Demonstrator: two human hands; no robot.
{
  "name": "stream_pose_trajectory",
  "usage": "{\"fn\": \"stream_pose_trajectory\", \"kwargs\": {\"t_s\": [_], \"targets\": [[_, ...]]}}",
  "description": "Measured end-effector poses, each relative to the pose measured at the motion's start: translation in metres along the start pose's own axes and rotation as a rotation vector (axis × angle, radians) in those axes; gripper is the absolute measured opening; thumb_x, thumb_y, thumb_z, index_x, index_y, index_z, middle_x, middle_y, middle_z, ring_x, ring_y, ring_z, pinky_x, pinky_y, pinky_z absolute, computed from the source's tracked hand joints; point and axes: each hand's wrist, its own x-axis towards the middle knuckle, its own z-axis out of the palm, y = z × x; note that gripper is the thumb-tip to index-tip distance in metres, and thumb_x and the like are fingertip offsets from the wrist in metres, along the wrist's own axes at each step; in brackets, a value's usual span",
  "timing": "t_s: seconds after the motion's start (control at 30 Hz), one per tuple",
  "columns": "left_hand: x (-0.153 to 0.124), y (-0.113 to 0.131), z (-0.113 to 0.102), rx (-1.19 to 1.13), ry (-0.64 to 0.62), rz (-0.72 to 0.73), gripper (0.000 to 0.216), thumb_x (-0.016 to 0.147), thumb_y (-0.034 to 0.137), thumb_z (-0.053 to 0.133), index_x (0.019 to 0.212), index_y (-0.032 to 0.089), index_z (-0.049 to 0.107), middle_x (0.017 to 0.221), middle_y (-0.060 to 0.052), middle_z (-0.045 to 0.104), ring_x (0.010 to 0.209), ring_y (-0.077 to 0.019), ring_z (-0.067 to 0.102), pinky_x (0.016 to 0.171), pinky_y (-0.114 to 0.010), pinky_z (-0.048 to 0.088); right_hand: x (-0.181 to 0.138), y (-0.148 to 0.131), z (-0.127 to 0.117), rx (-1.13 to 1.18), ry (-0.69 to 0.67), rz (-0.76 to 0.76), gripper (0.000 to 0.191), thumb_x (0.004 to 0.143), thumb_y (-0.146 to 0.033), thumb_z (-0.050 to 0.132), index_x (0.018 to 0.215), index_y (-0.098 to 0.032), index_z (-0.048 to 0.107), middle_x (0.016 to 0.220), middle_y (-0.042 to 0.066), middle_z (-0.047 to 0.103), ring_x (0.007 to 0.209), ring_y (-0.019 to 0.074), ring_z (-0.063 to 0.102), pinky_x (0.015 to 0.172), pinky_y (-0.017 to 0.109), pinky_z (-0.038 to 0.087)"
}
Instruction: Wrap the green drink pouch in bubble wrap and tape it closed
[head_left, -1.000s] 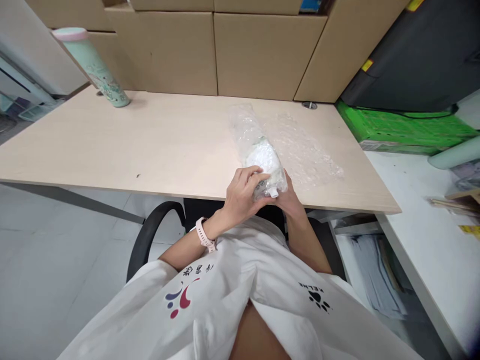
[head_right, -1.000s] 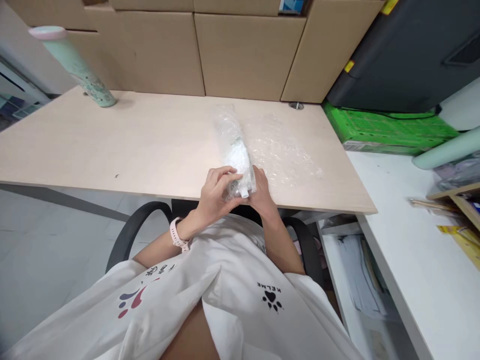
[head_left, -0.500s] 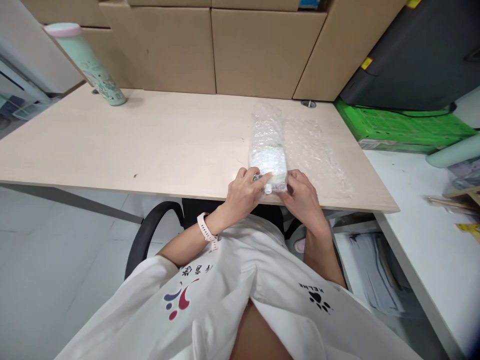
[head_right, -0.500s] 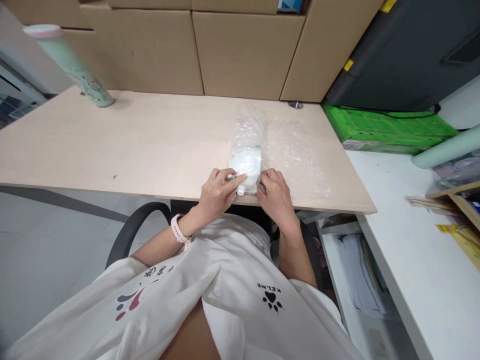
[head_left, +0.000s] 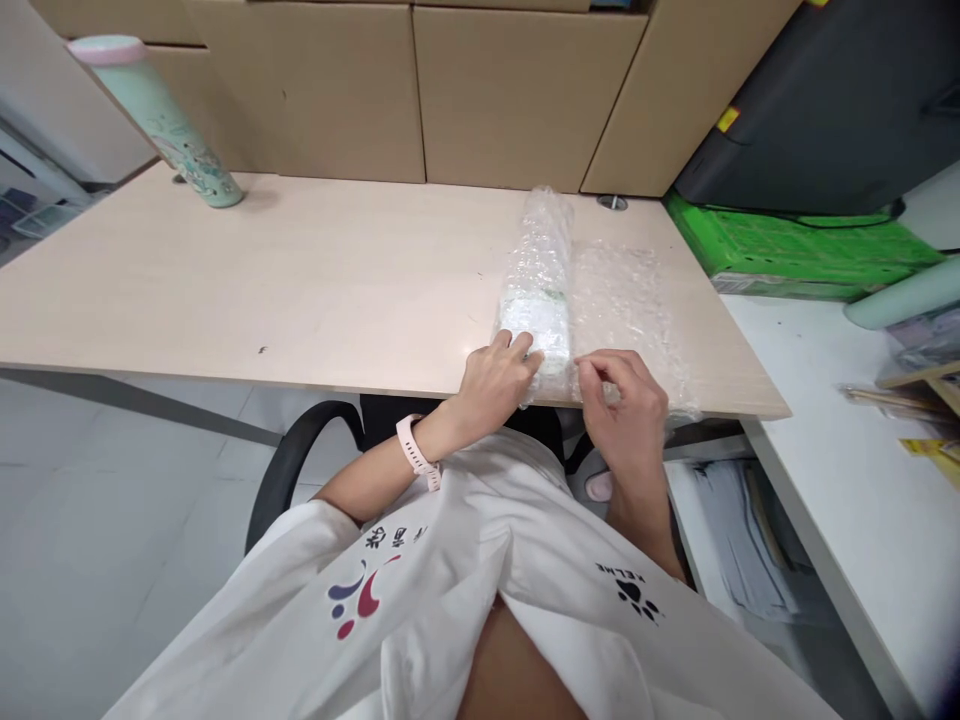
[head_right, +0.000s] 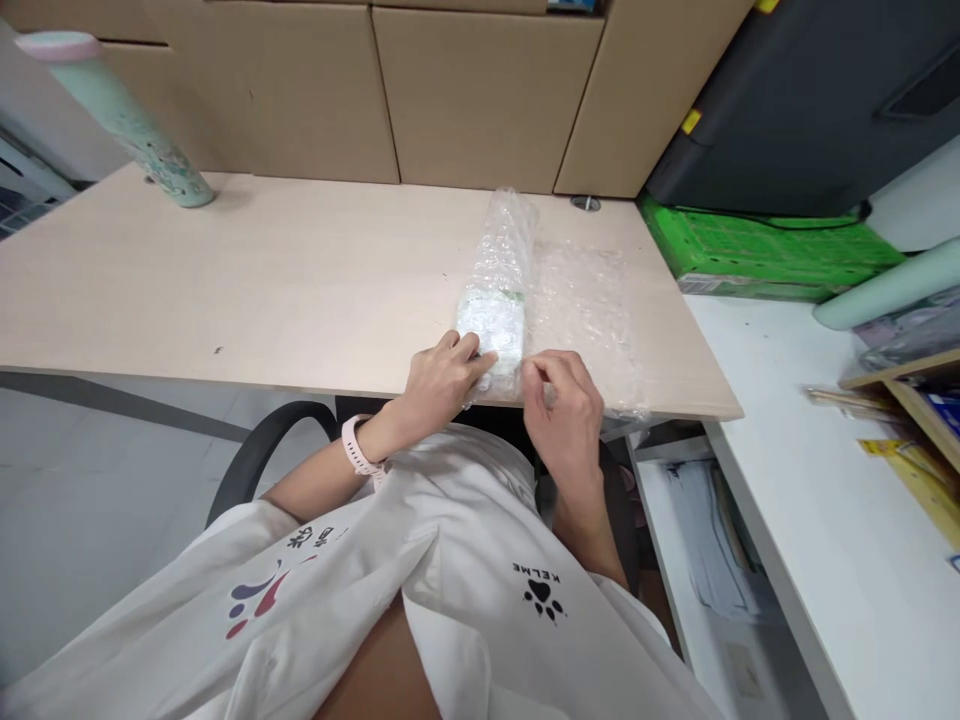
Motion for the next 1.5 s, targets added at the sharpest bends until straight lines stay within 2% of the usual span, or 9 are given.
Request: {"fn": "stream_pose_trajectory", "kwargs": {"t_s": [0.2, 0.37, 0.5, 0.6, 0.93, 1.07, 1.2, 1.33, 1.5], "targets": [[-0.011, -0.011, 0.007, -0.259, 0.109, -0.030, 0.037, 0.090, 0.008, 0.053, 0.119, 0.024, 0.069, 0.123, -0.014, 0.059, 0.113, -0.0296, 0.053, 0.090, -0.046, 0.050, -0.004, -0.002, 0.027, -0.079, -0.116, -0.126, 0.024, 0.102, -0.031, 0.047, 0.111, -0.023, 0.067, 0.121, 0.012, 0.071, 0.112, 0.0282, 0.065, 0.097, 0.048, 0.051], [-0.018, -0.025, 0.002, -0.944, 0.252, -0.395, 0.075, 0.078, 0.018, 0.067, 0.149, 0.027, 0.042, 0.164, -0.013, 0.029, 0.151, -0.0375, 0.028, 0.115, -0.055, 0.037, -0.006, 0.003, 0.028, -0.061, -0.117, -0.125, 0.023, 0.102, -0.035, 0.049, 0.106, -0.023, 0.068, 0.119, 0.011, 0.072, 0.113, 0.0266, 0.065, 0.097, 0.045, 0.052], [-0.017, -0.031, -0.009, -1.653, 0.065, -0.659, 0.080, 0.077, 0.023, 0.067, 0.151, 0.025, 0.037, 0.144, -0.014, 0.056, 0.126, -0.0298, 0.062, 0.106, -0.051, 0.050, -0.005, 0.005, 0.027, -0.036, -0.135, -0.100, 0.027, 0.099, -0.044, 0.056, 0.112, -0.023, 0.068, 0.122, 0.012, 0.070, 0.117, 0.0282, 0.063, 0.100, 0.047, 0.050], [-0.020, -0.022, -0.012, -1.785, 0.064, -0.692, 0.084, 0.076, 0.025, 0.074, 0.151, 0.022, 0.036, 0.129, -0.012, 0.066, 0.105, -0.0231, 0.071, 0.104, -0.048, 0.052, -0.003, 0.005, 0.024, 0.018, -0.179, -0.077, 0.036, 0.093, -0.051, 0.064, 0.118, -0.025, 0.068, 0.126, 0.012, 0.068, 0.118, 0.0294, 0.063, 0.101, 0.049, 0.051], [-0.037, -0.007, 0.008, -0.874, 0.366, -0.287, 0.070, 0.091, 0.030, 0.067, 0.155, 0.027, 0.037, 0.154, -0.013, 0.044, 0.150, -0.0311, 0.036, 0.120, -0.048, 0.039, 0.003, -0.001, 0.027, 0.327, -0.517, -0.159, 0.061, 0.097, -0.035, 0.058, 0.156, -0.032, 0.040, 0.157, 0.006, 0.049, 0.141, 0.0248, 0.050, 0.113, 0.048, 0.046], [-0.024, -0.006, 0.027, -0.535, 0.372, -0.028, 0.072, 0.101, 0.019, 0.040, 0.164, 0.020, 0.004, 0.169, -0.018, 0.018, 0.160, -0.0309, 0.011, 0.126, -0.056, 0.027, 0.003, 0.005, 0.019, 0.208, -0.569, -0.198, 0.064, 0.096, -0.024, 0.054, 0.157, -0.032, 0.035, 0.157, 0.007, 0.049, 0.141, 0.0273, 0.050, 0.121, 0.058, 0.028], [-0.010, 0.010, 0.030, -0.309, 0.281, -0.086, 0.081, 0.100, 0.009, 0.028, 0.159, 0.022, -0.024, 0.172, -0.016, 0.005, 0.157, -0.0308, 0.024, 0.112, -0.046, 0.051, 0.001, 0.008, 0.011, 0.162, -0.575, -0.209, 0.035, 0.094, -0.019, 0.054, 0.129, -0.024, 0.058, 0.128, 0.010, 0.068, 0.120, 0.0287, 0.062, 0.110, 0.055, 0.040], [0.001, 0.028, 0.020, -0.055, 0.082, -0.165, 0.078, 0.098, 0.006, 0.029, 0.163, 0.021, -0.012, 0.170, -0.015, 0.016, 0.144, -0.0360, 0.046, 0.083, -0.039, 0.066, 0.000, 0.009, 0.002, 0.147, -0.552, -0.203, 0.016, 0.093, -0.019, 0.055, 0.108, -0.022, 0.061, 0.105, 0.009, 0.071, 0.103, 0.0283, 0.063, 0.090, 0.047, 0.051], [0.016, 0.046, 0.010, 0.099, -0.086, -0.130, 0.066, 0.098, 0.005, 0.029, 0.163, 0.016, 0.022, 0.166, -0.016, 0.025, 0.138, -0.0395, 0.053, 0.084, -0.043, 0.066, -0.008, 0.016, -0.023, 0.115, -0.571, -0.184, 0.017, 0.098, -0.026, 0.053, 0.108, -0.020, 0.066, 0.111, 0.011, 0.072, 0.107, 0.0298, 0.064, 0.093, 0.049, 0.052]]}}
